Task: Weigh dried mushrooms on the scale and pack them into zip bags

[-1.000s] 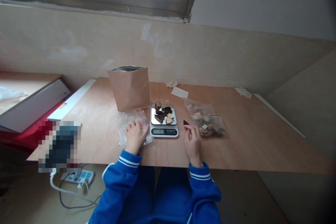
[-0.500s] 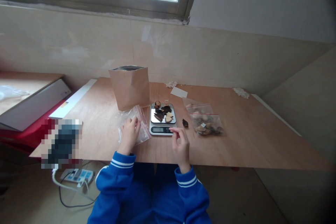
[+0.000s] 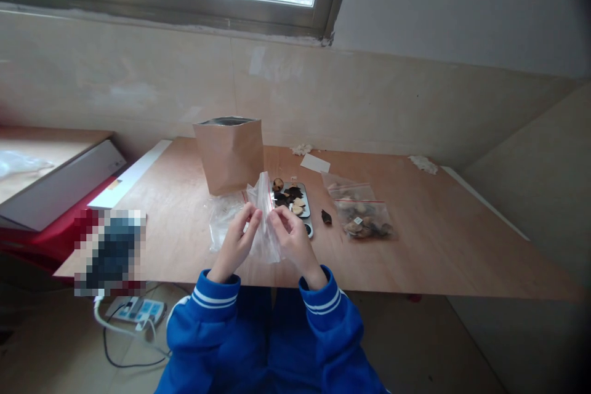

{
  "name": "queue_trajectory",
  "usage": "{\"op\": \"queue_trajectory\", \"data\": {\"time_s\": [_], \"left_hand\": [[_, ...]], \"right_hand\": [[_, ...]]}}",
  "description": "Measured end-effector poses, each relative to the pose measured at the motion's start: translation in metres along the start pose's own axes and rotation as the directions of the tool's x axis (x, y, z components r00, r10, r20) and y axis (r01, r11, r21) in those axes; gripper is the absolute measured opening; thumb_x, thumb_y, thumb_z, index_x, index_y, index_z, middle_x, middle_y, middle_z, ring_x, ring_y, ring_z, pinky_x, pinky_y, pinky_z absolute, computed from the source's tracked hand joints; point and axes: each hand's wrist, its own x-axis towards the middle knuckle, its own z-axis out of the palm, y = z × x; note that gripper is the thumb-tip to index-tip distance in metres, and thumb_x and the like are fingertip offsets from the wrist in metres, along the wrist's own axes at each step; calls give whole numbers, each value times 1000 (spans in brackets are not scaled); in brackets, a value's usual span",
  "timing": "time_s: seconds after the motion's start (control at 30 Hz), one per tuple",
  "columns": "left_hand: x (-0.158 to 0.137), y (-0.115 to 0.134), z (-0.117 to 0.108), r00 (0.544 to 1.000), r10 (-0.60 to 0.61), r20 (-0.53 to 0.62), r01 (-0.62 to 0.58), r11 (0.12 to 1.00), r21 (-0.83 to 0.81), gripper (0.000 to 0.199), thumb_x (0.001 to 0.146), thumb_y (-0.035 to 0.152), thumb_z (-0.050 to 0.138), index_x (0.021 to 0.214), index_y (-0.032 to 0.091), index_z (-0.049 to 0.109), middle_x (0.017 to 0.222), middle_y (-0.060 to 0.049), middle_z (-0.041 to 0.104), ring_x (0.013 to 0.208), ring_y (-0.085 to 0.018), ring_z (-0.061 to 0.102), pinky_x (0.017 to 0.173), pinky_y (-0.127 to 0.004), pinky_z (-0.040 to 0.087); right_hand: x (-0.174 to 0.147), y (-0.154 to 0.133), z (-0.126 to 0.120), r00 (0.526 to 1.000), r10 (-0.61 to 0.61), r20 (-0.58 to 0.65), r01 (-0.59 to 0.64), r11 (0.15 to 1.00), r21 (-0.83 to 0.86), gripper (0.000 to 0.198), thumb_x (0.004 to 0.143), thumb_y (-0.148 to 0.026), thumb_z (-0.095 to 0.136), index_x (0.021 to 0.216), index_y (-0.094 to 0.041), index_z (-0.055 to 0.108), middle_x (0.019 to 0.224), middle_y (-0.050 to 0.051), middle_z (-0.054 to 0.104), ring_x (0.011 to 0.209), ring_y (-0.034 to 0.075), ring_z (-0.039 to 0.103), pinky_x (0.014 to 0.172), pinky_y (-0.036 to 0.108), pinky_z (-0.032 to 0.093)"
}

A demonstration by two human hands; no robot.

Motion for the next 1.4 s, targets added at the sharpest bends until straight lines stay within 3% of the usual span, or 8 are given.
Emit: {"op": "queue_trajectory", "data": {"time_s": [0.13, 0.33, 0.5, 0.77, 0.9, 1.13, 1.3, 1.4], "left_hand": [[4, 6, -6, 973, -41, -228, 14, 993, -119, 34, 95, 43, 45, 70, 21, 41, 63, 4, 37, 59, -12, 38, 58, -24, 34], [16, -2, -9, 971, -98, -216, 71, 989, -129, 35, 93, 41, 48, 66, 20, 41, 60, 4, 39, 58, -12, 39, 59, -24, 34], [19, -13, -6, 959, -137, -249, 114, 988, -105, 34, 91, 40, 51, 65, 20, 41, 62, 3, 39, 61, -12, 39, 61, -25, 33], [16, -26, -3, 946, -238, -218, 194, 959, -206, 34, 91, 40, 52, 65, 20, 41, 65, 3, 37, 64, -12, 37, 62, -23, 32], [15, -30, -2, 946, -243, -217, 194, 955, -224, 35, 90, 42, 53, 65, 19, 42, 65, 3, 38, 64, -12, 38, 62, -23, 32], [16, -30, 4, 946, -224, -235, 181, 965, -189, 38, 89, 45, 54, 63, 20, 43, 62, 3, 39, 62, -13, 39, 60, -24, 34], [13, -22, 6, 950, -208, -235, 167, 968, -185, 39, 89, 46, 54, 63, 20, 41, 62, 3, 39, 62, -13, 40, 61, -24, 35], [10, -23, 3, 935, -239, -264, 177, 955, -236, 38, 88, 46, 55, 64, 20, 42, 63, 3, 38, 61, -12, 38, 59, -23, 35]], "right_hand": [[12, 7, -22, 972, 87, -219, -70, 994, 83, 36, 89, -51, 51, 68, -23, 42, 48, -7, 44, 43, 9, 40, 45, 22, 33], [30, 24, -55, 989, -32, -142, 7, 985, -175, 35, 94, -51, 41, 77, -22, 52, 74, 3, 63, 67, 16, 58, 64, 29, 48], [32, 61, -71, 977, -213, -22, 137, 698, -703, 24, 90, -34, 49, 106, -20, 60, 114, 12, 62, 112, 28, 55, 99, 46, 42], [20, 75, -74, 979, -179, 96, 178, 526, -832, 25, 90, -20, 49, 113, -21, 61, 114, 10, 63, 106, 27, 55, 91, 41, 45], [20, 53, -70, 970, -242, -18, 130, 583, -802, 22, 95, -30, 49, 105, -23, 66, 101, 9, 65, 93, 24, 57, 85, 37, 44], [30, -10, -43, 952, -128, -279, 43, 955, -294, 39, 91, -54, 51, 82, -19, 64, 70, 1, 60, 65, 15, 53, 62, 26, 41], [46, -28, -31, 994, -96, -60, 71, 940, -333, 43, 92, -55, 48, 84, -19, 69, 81, 4, 65, 75, 17, 59, 71, 29, 44], [53, -16, -38, 982, -160, -102, 106, 907, -407, 44, 97, -52, 38, 100, -21, 69, 97, 7, 64, 86, 18, 61, 80, 31, 47]]}}
